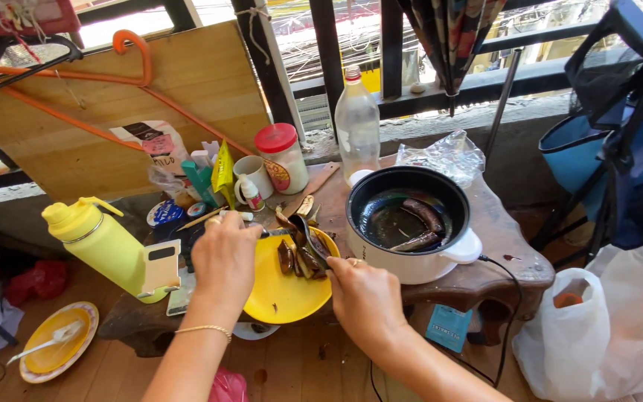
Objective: Frying pieces of fish in a small electric cooker.
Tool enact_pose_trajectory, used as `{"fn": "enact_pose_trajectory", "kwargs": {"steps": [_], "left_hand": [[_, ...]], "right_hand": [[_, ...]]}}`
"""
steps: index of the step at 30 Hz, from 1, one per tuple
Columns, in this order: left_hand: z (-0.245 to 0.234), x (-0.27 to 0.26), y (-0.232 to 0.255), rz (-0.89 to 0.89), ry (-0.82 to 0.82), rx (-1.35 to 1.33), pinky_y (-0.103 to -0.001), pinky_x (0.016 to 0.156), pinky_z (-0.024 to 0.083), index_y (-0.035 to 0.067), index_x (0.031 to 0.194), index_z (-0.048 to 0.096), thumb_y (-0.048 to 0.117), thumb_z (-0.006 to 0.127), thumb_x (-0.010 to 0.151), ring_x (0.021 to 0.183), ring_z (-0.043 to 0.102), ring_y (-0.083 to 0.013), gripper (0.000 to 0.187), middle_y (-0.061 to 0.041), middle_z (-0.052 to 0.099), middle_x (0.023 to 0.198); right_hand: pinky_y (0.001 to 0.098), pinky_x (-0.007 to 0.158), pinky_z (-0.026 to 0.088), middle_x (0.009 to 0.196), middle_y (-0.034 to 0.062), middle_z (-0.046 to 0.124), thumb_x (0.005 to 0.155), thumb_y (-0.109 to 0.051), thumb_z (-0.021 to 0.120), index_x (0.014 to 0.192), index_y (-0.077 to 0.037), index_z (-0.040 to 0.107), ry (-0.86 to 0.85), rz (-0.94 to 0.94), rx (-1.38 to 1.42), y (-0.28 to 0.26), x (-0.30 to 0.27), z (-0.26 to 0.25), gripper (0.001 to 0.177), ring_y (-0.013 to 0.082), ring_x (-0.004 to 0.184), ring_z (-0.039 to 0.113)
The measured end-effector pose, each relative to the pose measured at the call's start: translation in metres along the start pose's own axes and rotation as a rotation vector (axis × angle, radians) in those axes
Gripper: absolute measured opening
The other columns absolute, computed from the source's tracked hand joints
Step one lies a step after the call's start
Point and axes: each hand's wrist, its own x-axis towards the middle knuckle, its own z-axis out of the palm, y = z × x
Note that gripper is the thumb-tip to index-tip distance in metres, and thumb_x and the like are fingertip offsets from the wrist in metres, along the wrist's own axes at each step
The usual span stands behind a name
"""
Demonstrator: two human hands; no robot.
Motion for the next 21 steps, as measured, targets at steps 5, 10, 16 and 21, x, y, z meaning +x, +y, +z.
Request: {"fn": "enact_pose_trajectory", "kwargs": {"steps": [5, 10, 16, 21], "left_hand": [[0.039, -0.01, -0.007, -0.051, -0.048, -0.031, -0.041, 0.07, 0.058, 0.014, 0.085, 0.08, 0.024, 0.072, 0.086, 0.09, 0.066, -0.0296, 0.014, -0.008, 0.065, 0.088], [0.033, -0.013, -0.013, -0.064, -0.06, -0.055, -0.041, 0.07, 0.057, 0.017, 0.086, 0.082, 0.021, 0.072, 0.084, 0.091, 0.066, -0.0292, 0.011, -0.006, 0.065, 0.087], [0.028, -0.021, -0.016, -0.05, -0.051, -0.034, -0.041, 0.07, 0.057, 0.019, 0.085, 0.083, 0.018, 0.074, 0.081, 0.089, 0.065, -0.0284, 0.011, -0.006, 0.065, 0.086], [0.026, -0.023, -0.009, -0.031, -0.052, -0.014, -0.04, 0.07, 0.057, 0.016, 0.083, 0.081, 0.021, 0.073, 0.085, 0.09, 0.065, -0.0273, 0.01, -0.005, 0.065, 0.085]], "right_hand": [[0.0464, 0.064, 0.057, 0.084, 0.0147, 0.074, 0.091, -0.015, 0.063, 0.106, -0.009, 0.071, -0.129, 0.062, -0.065, 0.001, -0.001, 0.04, 0.018, 0.0352, 0.071, 0.072], [0.046, 0.063, 0.057, 0.087, 0.0154, 0.072, 0.086, -0.006, 0.062, 0.111, -0.005, 0.069, -0.208, -0.021, -0.157, -0.006, -0.005, 0.036, 0.026, 0.035, 0.069, 0.072], [0.0397, 0.063, 0.057, 0.088, 0.0151, 0.07, 0.073, -0.003, 0.068, 0.119, 0.004, 0.064, -0.308, -0.16, -0.265, -0.018, -0.014, 0.015, 0.047, 0.0299, 0.074, 0.072], [0.0397, 0.064, 0.057, 0.09, 0.0151, 0.07, 0.074, -0.002, 0.07, 0.122, 0.003, 0.063, -0.325, -0.169, -0.272, -0.011, -0.022, 0.014, 0.049, 0.0299, 0.074, 0.072]]}}
